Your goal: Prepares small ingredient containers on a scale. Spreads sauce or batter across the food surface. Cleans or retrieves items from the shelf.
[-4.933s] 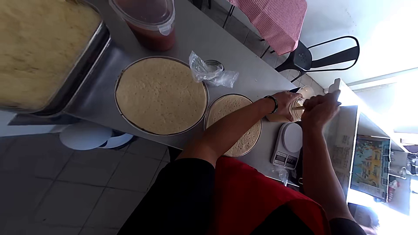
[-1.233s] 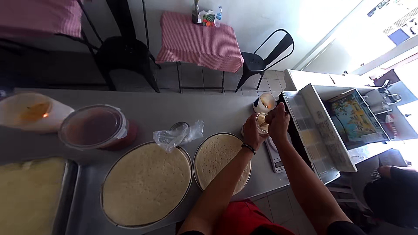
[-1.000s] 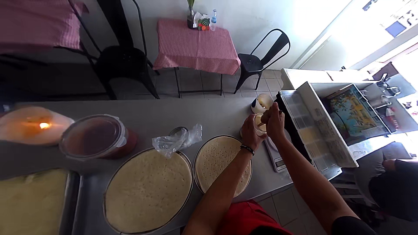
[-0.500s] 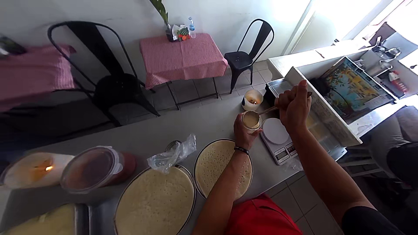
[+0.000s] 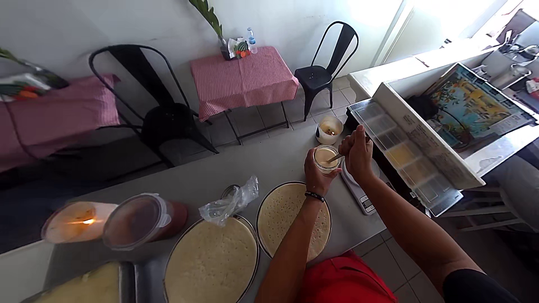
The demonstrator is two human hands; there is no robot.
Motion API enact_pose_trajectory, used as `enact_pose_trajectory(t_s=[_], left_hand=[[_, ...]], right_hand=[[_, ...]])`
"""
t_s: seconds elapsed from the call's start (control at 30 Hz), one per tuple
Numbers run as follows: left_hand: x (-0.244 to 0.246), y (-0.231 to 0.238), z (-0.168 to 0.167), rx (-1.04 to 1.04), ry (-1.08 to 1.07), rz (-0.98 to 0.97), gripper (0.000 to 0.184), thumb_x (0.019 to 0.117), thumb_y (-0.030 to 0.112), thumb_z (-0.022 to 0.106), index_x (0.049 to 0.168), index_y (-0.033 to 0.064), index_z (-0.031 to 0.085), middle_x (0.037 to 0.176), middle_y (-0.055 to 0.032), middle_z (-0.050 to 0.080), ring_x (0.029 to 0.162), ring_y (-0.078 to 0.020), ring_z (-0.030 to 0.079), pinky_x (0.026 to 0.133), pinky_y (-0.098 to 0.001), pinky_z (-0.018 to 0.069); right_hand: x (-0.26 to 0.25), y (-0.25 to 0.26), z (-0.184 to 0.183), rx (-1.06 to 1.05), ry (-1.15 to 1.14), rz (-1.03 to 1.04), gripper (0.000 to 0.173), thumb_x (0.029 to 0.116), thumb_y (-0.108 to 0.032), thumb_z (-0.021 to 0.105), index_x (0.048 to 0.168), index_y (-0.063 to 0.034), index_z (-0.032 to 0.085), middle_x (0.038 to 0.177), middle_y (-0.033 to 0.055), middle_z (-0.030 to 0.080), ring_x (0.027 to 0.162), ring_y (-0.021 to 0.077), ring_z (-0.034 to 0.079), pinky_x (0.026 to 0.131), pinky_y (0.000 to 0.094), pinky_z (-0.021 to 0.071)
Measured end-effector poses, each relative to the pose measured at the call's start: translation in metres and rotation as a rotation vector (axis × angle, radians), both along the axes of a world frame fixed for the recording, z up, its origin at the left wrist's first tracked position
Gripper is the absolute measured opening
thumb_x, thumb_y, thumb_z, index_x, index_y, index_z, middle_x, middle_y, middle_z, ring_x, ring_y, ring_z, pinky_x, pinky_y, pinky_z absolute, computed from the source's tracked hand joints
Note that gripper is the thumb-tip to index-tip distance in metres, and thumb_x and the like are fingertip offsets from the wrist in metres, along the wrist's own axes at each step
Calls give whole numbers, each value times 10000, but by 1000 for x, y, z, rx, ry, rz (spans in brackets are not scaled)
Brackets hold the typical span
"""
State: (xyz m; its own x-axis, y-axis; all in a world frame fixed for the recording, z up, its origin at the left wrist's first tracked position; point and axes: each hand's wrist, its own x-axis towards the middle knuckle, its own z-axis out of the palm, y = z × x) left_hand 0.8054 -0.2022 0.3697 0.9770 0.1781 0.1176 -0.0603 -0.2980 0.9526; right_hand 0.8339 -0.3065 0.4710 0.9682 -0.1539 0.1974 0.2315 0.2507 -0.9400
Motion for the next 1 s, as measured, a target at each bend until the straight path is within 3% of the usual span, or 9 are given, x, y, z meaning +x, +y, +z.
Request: enact_pose_trajectory(t_s=[0.33,0.53,0.67,0.8,1.0], left_hand=[[0,0,-2,15,-27,-7,1139,658,326,973,1535,-31,342,1528,-265,441,1436,-361,428,1205,-439,347],[1,0,-2,29,16,-14,1159,663,357,968,1548,-24,324,1552,-259,416,1455,-347,409,1214,-431,338],[0,0,-2,22,5,-13,1151,663,344,969,1543,-31,329,1554,-263,413,1455,-351,408,1216,-432,334],[0,0,-1,29,-12,-6,1146,660,337,969,1539,-37,335,1538,-272,430,1441,-362,425,1206,-432,349],[0,1,0,23,3,-17,1132,676,326,960,1549,-21,329,1554,-261,412,1451,-354,409,1209,-426,341]], right_hand=[[21,-27,49,190,-45,-130,529,1126,-415,269,644,-223,376,476,-86,305,404,72,350,448,255,375],[-3,-30,77,111,-201,-51,522,1127,-445,245,672,-225,375,500,-79,287,421,60,316,455,220,354],[-12,-19,57,-32,-209,20,546,1093,-536,335,639,-242,414,515,-96,365,460,52,401,493,238,406],[-10,-5,27,-46,-164,40,545,1090,-517,379,624,-236,407,509,-96,354,453,46,387,487,231,393],[1,1,-13,-83,-52,36,538,1113,-427,314,622,-219,380,494,-79,345,438,68,383,485,257,394]])
